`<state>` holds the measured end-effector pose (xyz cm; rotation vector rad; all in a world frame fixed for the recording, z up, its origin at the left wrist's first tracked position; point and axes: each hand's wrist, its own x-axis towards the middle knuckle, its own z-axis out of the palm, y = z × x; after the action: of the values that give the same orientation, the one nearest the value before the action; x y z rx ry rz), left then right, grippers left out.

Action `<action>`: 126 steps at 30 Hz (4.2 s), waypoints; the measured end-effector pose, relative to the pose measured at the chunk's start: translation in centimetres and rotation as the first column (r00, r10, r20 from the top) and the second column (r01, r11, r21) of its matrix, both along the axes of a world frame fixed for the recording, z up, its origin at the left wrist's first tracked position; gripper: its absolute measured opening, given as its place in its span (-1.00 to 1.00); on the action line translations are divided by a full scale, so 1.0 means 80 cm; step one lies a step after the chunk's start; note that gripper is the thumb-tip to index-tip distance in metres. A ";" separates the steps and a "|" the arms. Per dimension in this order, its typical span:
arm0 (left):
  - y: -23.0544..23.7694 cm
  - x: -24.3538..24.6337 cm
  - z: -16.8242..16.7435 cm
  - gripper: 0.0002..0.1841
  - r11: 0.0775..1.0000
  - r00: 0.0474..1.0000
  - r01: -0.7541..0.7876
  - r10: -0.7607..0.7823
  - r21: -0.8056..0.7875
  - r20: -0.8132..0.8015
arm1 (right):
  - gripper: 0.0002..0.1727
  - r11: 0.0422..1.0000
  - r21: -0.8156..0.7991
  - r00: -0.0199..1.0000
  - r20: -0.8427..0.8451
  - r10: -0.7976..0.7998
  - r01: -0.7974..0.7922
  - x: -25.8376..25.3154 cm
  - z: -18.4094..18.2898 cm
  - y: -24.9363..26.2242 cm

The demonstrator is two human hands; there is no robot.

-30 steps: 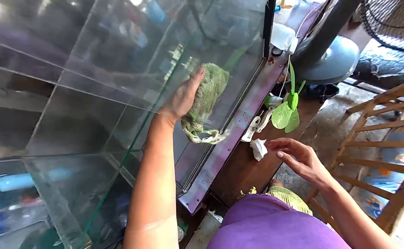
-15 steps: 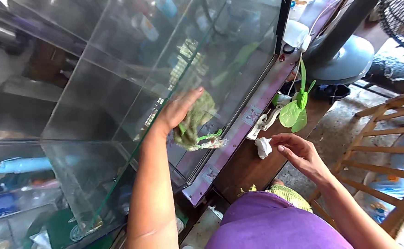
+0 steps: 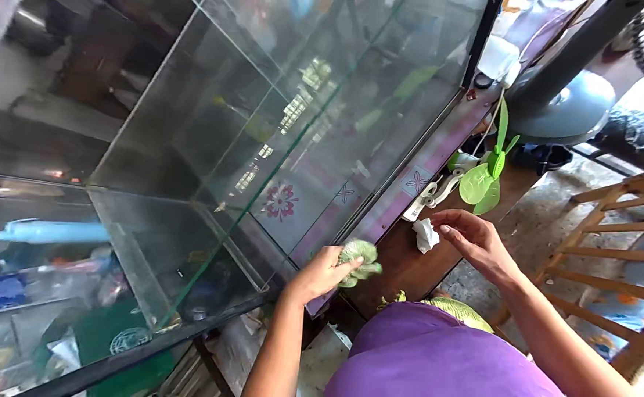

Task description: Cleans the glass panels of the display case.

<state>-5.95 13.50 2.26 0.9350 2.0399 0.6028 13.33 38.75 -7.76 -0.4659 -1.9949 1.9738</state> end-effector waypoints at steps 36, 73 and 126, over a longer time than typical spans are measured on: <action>-0.102 0.066 0.118 -0.63 0.533 0.818 -0.556 0.485 0.638 0.309 | -0.51 0.704 0.356 0.781 -0.150 -0.606 0.615 -0.248 0.093 0.217; -0.007 -0.050 0.192 -0.51 -0.151 0.873 -0.243 0.396 0.958 0.284 | -0.74 0.820 0.402 0.913 -0.193 -0.358 0.407 -0.199 0.087 0.031; -0.066 0.043 0.153 -0.69 0.247 0.449 -0.268 0.887 0.931 -0.106 | -0.68 0.838 0.342 0.893 -0.312 -0.325 0.425 -0.209 0.065 0.026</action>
<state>-2.50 8.20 14.53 0.7630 2.8238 2.1858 -3.37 40.79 -2.59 -0.4493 -1.9033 1.2713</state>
